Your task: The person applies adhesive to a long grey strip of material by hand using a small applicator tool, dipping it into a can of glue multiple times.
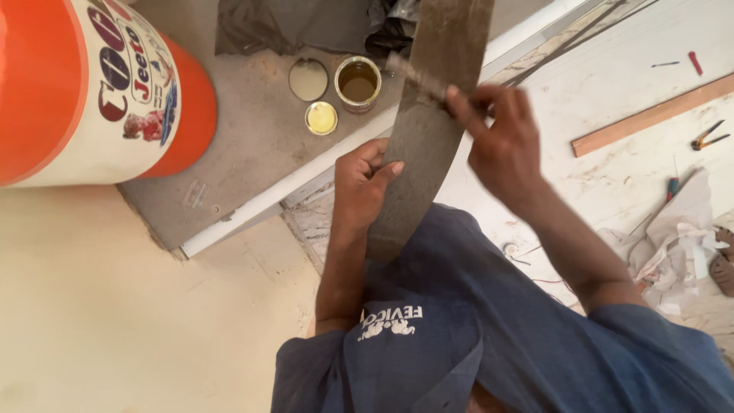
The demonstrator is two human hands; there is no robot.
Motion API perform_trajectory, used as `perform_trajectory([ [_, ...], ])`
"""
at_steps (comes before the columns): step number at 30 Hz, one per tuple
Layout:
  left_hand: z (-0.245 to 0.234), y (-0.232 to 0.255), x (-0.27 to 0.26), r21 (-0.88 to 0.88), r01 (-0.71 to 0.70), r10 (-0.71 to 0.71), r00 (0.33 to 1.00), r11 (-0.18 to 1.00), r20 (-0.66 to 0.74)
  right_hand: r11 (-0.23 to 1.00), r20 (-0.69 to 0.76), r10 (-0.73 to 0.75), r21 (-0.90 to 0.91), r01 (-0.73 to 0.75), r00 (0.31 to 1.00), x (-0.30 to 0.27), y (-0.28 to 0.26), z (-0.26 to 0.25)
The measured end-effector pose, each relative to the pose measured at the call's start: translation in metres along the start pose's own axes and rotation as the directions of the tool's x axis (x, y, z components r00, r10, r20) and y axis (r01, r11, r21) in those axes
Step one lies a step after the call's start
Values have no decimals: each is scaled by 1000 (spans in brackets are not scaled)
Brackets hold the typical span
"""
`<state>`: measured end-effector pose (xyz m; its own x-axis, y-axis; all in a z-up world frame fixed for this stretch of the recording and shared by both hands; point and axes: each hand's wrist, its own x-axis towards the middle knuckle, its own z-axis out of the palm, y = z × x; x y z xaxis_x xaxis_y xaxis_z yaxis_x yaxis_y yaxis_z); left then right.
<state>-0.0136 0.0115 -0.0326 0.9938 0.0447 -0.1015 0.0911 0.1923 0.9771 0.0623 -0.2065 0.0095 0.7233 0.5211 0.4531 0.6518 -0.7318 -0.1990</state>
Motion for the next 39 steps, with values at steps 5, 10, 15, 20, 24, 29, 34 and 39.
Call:
perform_trajectory([
  [5, 0, -1, -2, -85, 23, -30, 996, 996, -80, 991, 62, -18, 132, 10, 998, -36, -27, 0],
  [10, -2, 1, -1, -93, 15, -23, 997, 996, -78, 990, 31, 3, 143, -7, 1000, -31, -13, -6],
  [15, 0, 7, -9, -123, 28, -36, 997, 992, -66, 999, -110, -14, -33, 10, 994, -26, 6, -6],
  [20, -1, 7, -6, -239, -15, -3, 997, 971, -76, 994, -28, -75, -82, 73, 997, -64, -10, -1],
  [24, -4, 3, -7, -239, 21, -46, 994, 971, -101, 965, -72, 23, 264, -3, 997, -58, 12, 0],
  [29, 4, 0, -11, -185, -47, 37, 998, 982, -55, 991, -166, -92, 78, 106, 982, 10, 71, 3],
  [34, 7, 2, -17, -158, -74, 65, 996, 985, -62, 978, -19, -168, 125, 169, 986, 7, 46, 2],
  [39, 3, -3, -20, -66, -99, 88, 983, 993, -159, 974, 47, -155, 177, 145, 987, -31, 6, -7],
])
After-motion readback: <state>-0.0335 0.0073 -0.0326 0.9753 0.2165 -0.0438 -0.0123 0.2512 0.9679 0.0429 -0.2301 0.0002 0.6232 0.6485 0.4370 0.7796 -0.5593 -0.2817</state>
